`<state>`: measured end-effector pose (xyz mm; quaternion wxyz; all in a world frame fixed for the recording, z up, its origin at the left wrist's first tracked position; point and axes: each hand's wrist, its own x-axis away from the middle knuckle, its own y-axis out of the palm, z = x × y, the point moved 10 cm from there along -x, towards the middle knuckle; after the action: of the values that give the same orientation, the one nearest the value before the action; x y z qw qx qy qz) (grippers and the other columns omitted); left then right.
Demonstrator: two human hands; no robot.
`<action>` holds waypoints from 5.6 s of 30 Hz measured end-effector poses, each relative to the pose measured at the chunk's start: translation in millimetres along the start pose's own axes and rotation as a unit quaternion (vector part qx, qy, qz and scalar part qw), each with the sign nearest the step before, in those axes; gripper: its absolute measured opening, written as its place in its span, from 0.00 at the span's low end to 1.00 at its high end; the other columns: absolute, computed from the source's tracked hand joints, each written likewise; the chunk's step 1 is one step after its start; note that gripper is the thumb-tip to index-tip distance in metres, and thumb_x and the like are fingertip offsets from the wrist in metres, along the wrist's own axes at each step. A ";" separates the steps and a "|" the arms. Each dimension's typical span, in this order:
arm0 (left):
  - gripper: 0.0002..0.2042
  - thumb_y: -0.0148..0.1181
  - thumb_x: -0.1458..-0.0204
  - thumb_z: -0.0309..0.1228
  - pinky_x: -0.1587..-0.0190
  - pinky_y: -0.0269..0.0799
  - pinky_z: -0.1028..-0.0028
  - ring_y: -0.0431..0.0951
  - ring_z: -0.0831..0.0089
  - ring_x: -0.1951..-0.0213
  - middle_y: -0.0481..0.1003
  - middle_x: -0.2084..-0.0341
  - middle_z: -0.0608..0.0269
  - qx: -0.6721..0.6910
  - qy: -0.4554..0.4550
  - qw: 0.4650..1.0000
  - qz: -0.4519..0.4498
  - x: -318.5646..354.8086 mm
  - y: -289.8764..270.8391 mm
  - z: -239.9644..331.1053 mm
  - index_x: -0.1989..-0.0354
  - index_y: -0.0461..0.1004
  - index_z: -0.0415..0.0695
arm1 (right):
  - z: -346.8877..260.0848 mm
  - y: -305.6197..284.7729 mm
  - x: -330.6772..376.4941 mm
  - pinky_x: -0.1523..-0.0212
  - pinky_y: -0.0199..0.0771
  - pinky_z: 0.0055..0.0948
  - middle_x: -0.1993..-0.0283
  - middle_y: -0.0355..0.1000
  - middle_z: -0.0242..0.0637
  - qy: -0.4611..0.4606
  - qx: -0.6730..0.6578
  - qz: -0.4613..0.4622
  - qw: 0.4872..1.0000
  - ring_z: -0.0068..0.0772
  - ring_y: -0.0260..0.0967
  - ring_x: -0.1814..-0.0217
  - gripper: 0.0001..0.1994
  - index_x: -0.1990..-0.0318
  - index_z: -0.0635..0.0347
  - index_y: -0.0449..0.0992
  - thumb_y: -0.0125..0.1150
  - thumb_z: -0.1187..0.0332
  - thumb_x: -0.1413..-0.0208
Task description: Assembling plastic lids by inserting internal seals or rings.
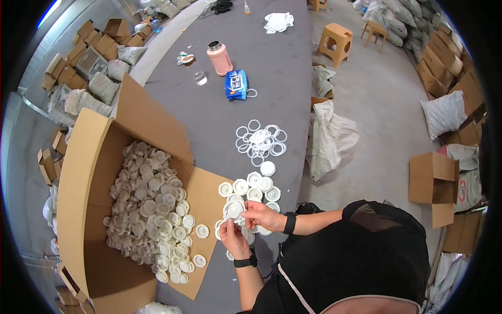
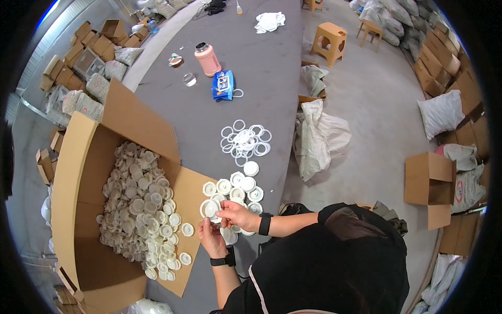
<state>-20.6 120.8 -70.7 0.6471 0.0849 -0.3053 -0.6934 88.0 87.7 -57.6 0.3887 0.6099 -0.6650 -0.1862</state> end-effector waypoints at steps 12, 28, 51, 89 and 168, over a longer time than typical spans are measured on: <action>0.03 0.48 0.54 0.26 0.77 0.60 0.83 0.65 0.81 0.80 0.70 0.76 0.64 0.094 -0.007 0.995 -0.010 55.5 -10.8 49.8 0.71 0.66 0.43 | 16.6 66.3 32.4 0.86 0.52 0.12 0.78 0.62 0.27 -0.064 -0.052 -0.021 0.996 0.12 0.52 0.85 0.07 0.68 0.61 0.65 0.43 0.67 0.47; 0.06 0.48 0.50 0.29 0.87 0.53 0.86 0.60 0.87 0.88 0.66 0.85 0.70 -0.001 0.065 0.998 0.007 87.3 -13.9 95.8 0.76 0.65 0.43 | 20.8 109.7 58.0 0.90 0.45 0.13 0.86 0.60 0.23 -0.033 0.098 -0.078 0.992 0.10 0.50 0.89 0.14 0.77 0.59 0.70 0.49 0.60 0.48; 0.10 0.55 0.60 0.26 0.66 0.64 0.70 0.67 0.64 0.70 0.67 0.76 0.55 -0.565 0.198 0.788 0.140 -55.0 -145.4 44.5 0.68 0.68 0.37 | 59.7 -27.0 14.6 0.75 0.66 0.18 0.68 0.69 0.33 0.168 0.176 0.050 0.969 0.20 0.65 0.76 0.13 0.62 0.59 0.69 0.46 0.61 0.49; 0.07 0.59 0.65 0.23 0.76 0.66 0.74 0.70 0.70 0.81 0.70 0.84 0.61 -0.589 0.090 0.794 -0.121 -161.3 122.6 -103.8 0.78 0.67 0.37 | -61.5 -193.1 -18.4 0.83 0.52 0.19 0.80 0.58 0.26 0.025 -0.120 0.234 0.964 0.18 0.53 0.81 0.08 0.71 0.57 0.65 0.49 0.63 0.49; 0.06 0.54 0.54 0.27 0.70 0.66 0.75 0.69 0.74 0.72 0.69 0.71 0.60 -0.416 0.156 0.874 0.195 5.9 -249.7 66.8 0.71 0.69 0.37 | 120.4 -0.5 15.8 0.74 0.65 0.16 0.67 0.69 0.31 0.155 0.250 0.032 0.955 0.17 0.65 0.75 0.13 0.59 0.61 0.68 0.48 0.62 0.47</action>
<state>-266.8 130.1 -148.9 0.7838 -0.1463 0.1060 -0.5941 -0.5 45.3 -129.1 0.3276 0.6876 -0.6409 0.0953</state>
